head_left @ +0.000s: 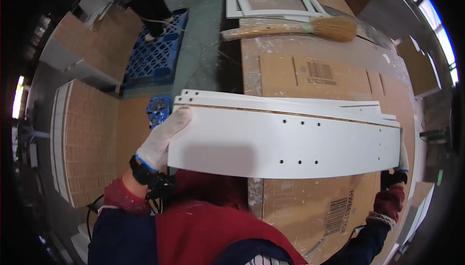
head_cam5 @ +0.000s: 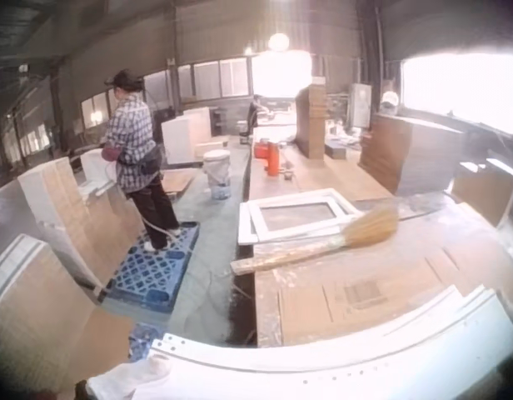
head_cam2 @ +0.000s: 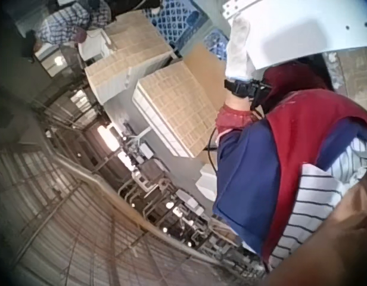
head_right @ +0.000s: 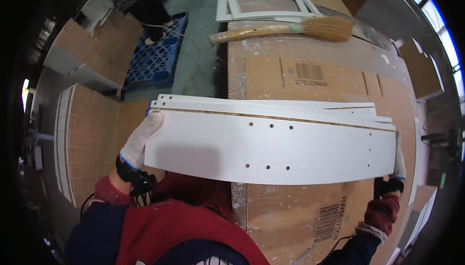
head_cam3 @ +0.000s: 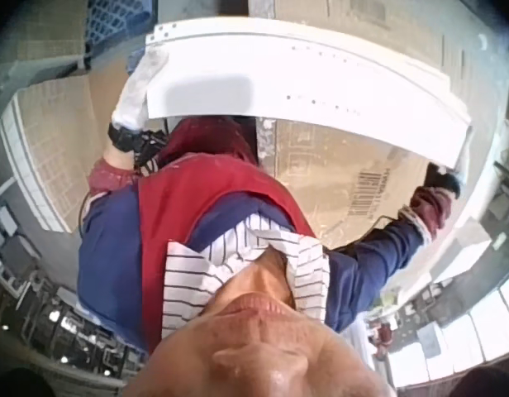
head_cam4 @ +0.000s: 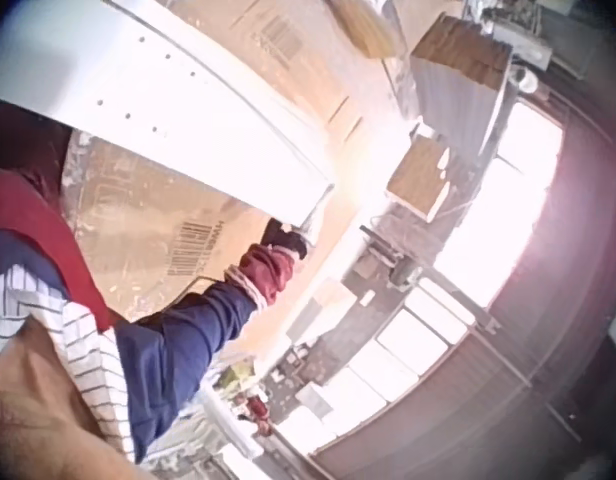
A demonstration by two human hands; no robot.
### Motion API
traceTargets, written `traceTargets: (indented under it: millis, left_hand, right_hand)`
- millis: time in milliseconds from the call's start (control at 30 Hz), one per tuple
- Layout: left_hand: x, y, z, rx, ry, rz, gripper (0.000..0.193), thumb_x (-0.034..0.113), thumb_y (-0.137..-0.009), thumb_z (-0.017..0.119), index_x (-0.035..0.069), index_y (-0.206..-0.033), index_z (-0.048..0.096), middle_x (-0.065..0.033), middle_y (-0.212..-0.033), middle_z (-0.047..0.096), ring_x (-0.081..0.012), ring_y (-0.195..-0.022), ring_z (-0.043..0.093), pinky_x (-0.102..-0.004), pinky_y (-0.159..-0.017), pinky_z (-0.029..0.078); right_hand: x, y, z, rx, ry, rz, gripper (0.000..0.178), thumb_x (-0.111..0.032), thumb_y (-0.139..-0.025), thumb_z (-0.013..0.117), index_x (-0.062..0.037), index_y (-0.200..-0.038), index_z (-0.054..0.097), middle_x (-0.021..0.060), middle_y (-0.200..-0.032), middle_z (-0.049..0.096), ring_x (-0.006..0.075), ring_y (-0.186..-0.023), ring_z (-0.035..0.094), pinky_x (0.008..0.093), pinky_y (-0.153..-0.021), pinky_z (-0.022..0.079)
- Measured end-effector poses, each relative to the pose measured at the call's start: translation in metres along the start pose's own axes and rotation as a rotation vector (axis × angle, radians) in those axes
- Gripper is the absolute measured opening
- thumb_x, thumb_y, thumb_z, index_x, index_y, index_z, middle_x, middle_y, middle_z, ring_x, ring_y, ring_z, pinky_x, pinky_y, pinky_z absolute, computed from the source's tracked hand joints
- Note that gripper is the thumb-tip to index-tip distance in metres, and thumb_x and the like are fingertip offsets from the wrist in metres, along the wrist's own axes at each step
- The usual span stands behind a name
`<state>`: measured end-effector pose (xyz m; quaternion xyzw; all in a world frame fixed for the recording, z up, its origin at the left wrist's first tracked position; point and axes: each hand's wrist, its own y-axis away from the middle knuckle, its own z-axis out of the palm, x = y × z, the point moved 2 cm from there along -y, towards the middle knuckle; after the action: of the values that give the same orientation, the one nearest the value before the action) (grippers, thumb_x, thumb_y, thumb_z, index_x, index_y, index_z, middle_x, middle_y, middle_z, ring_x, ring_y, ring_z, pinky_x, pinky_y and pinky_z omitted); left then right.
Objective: The person sands the edges of white rectangular panels with sandpaper, wipes them with a cloth, and stacks them on a pallet. The person repeats this process for multiple panels, handling them one at a time and placing them in a growing stack.
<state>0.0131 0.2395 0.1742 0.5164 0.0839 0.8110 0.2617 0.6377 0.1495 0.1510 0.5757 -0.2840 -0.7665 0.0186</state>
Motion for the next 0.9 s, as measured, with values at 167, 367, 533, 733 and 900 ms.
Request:
traceTargets:
  millis: [167,367,533,733,900]
  left_hand:
    - [-0.002,-0.002,-0.001,0.012,-0.055,0.054,0.057,0.039,-0.095,0.051,0.0,-0.135,0.04,-0.0142,-0.127,0.052,-0.0217,-0.116,0.053,-0.0344,-0.097,0.045]
    - [0.001,-0.014,-0.005,0.058,-0.046,0.094,0.069,0.054,-0.093,0.046,0.002,-0.139,0.036,-0.015,-0.133,0.048,-0.0247,-0.117,0.052,-0.0349,-0.095,0.047]
    - [0.001,-0.035,-0.007,0.044,0.132,0.038,0.084,0.071,-0.09,0.027,0.004,-0.139,0.036,-0.013,-0.132,0.046,-0.0236,-0.113,0.049,-0.0336,-0.096,0.044]
    - [-0.004,-0.051,-0.029,-0.092,0.149,0.106,0.074,0.063,-0.092,0.031,0.004,-0.136,0.04,-0.0126,-0.13,0.048,-0.0225,-0.114,0.049,-0.0344,-0.096,0.044]
    - [-0.005,-0.045,-0.037,0.012,0.114,0.083,0.069,0.058,-0.092,0.032,0.004,-0.133,0.042,-0.0123,-0.127,0.05,-0.0227,-0.112,0.051,-0.0342,-0.095,0.044]
  right_hand:
    - [0.003,0.006,0.004,0.068,0.01,-0.036,0.074,-0.062,-0.091,0.043,-0.0001,-0.133,0.047,0.012,-0.125,0.057,0.0186,-0.108,0.058,0.029,-0.092,0.048]
    - [0.019,0.032,0.014,0.168,0.025,-0.046,0.083,-0.067,-0.089,0.041,0.0009,-0.136,0.043,0.0152,-0.13,0.052,0.0217,-0.113,0.055,0.0302,-0.093,0.046]
    - [0.024,0.049,0.01,0.214,0.002,0.078,0.086,-0.069,-0.086,0.044,-0.0001,-0.138,0.04,0.0167,-0.133,0.05,0.024,-0.114,0.054,0.0329,-0.094,0.046]
    - [0.023,0.054,0.04,0.256,-0.117,0.025,0.084,-0.068,-0.085,0.047,-0.0017,-0.137,0.041,0.0173,-0.132,0.05,0.0259,-0.113,0.054,0.0346,-0.094,0.047]
    - [0.033,0.059,0.046,0.187,-0.25,0.032,0.081,-0.066,-0.087,0.047,-0.0028,-0.137,0.04,0.0177,-0.132,0.05,0.0265,-0.114,0.053,0.0364,-0.094,0.047]
